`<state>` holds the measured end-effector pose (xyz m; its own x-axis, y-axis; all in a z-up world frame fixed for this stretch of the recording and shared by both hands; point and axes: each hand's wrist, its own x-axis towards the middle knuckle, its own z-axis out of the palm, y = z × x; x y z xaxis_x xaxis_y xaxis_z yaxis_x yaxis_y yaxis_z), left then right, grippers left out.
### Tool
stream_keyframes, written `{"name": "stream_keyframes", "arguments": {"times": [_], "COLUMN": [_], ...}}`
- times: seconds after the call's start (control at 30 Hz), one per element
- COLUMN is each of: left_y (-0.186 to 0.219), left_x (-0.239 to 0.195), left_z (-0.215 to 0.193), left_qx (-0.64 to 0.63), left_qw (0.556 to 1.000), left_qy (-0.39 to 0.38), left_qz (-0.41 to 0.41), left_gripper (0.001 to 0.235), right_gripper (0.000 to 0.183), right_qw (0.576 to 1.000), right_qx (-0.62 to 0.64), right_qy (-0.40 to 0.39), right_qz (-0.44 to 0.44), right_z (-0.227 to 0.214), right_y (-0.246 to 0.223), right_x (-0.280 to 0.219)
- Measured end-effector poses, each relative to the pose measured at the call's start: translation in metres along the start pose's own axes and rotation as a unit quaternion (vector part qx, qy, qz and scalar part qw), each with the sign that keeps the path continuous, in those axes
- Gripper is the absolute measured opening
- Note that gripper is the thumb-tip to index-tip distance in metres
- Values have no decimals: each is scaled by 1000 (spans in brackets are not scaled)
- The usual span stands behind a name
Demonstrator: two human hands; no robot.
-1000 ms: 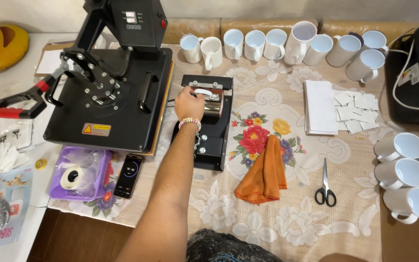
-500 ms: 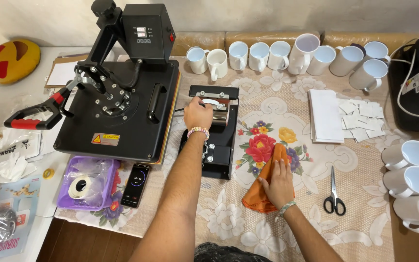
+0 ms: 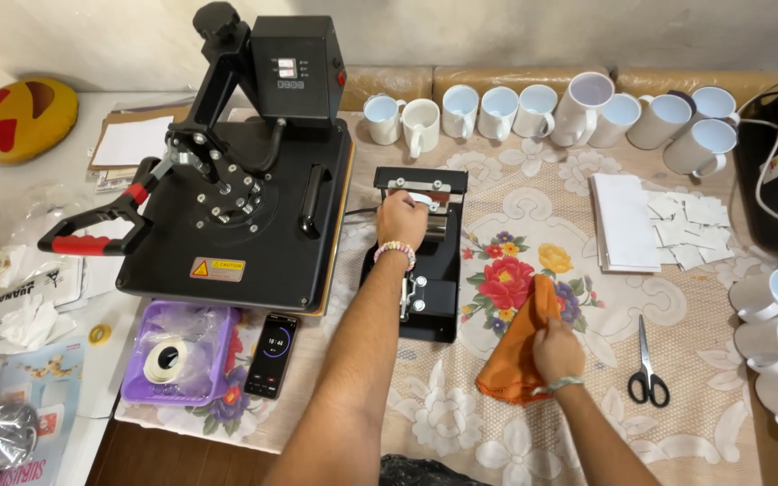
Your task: Preparing a ceramic mug by wrapping it with a design and placing it into a mug heat press for sublimation printing.
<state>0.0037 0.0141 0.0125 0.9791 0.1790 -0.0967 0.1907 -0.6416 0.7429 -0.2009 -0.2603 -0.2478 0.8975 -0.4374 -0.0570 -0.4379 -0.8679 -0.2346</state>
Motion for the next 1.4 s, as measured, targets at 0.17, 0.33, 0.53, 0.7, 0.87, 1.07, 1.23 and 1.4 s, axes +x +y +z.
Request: {"name": "stream_keyframes", "arguments": {"times": [0.17, 0.33, 0.53, 0.7, 0.87, 1.07, 1.23, 1.4], "left_y": [12, 10, 3, 1, 1, 1, 6, 9], "left_x": [-13, -15, -9, -10, -12, -9, -8, -13], "left_z": [-20, -22, -19, -18, -18, -14, -16, -15], "left_qx": [-23, -44, -21, -24, -22, -7, -2, 4], "left_qw": [999, 998, 997, 996, 997, 998, 999, 1000], "left_qy": [-41, -50, -50, -45, -44, -32, -17, -12], "left_qz": [9, 16, 52, 74, 64, 49, 35, 21], "left_gripper": [22, 20, 21, 21, 20, 21, 22, 21], "right_gripper": [41, 42, 27, 47, 64, 60, 56, 62], "right_qw": [987, 955, 838, 920, 936, 927, 927, 912], "right_qx": [141, 296, 535, 383, 343, 355, 349, 338], "right_qy": [-61, -21, -103, 77, -81, -118, -138, -221], "right_qz": [54, 24, -22, -19, -13, 12, 27, 75], "right_z": [-32, -131, -112, -87, -102, -119, -89, -60], "right_y": [0, -95, -191, -204, -223, -227, -208, -184], "right_x": [17, -15, -34, -24, -29, -50, -36, 0]}}
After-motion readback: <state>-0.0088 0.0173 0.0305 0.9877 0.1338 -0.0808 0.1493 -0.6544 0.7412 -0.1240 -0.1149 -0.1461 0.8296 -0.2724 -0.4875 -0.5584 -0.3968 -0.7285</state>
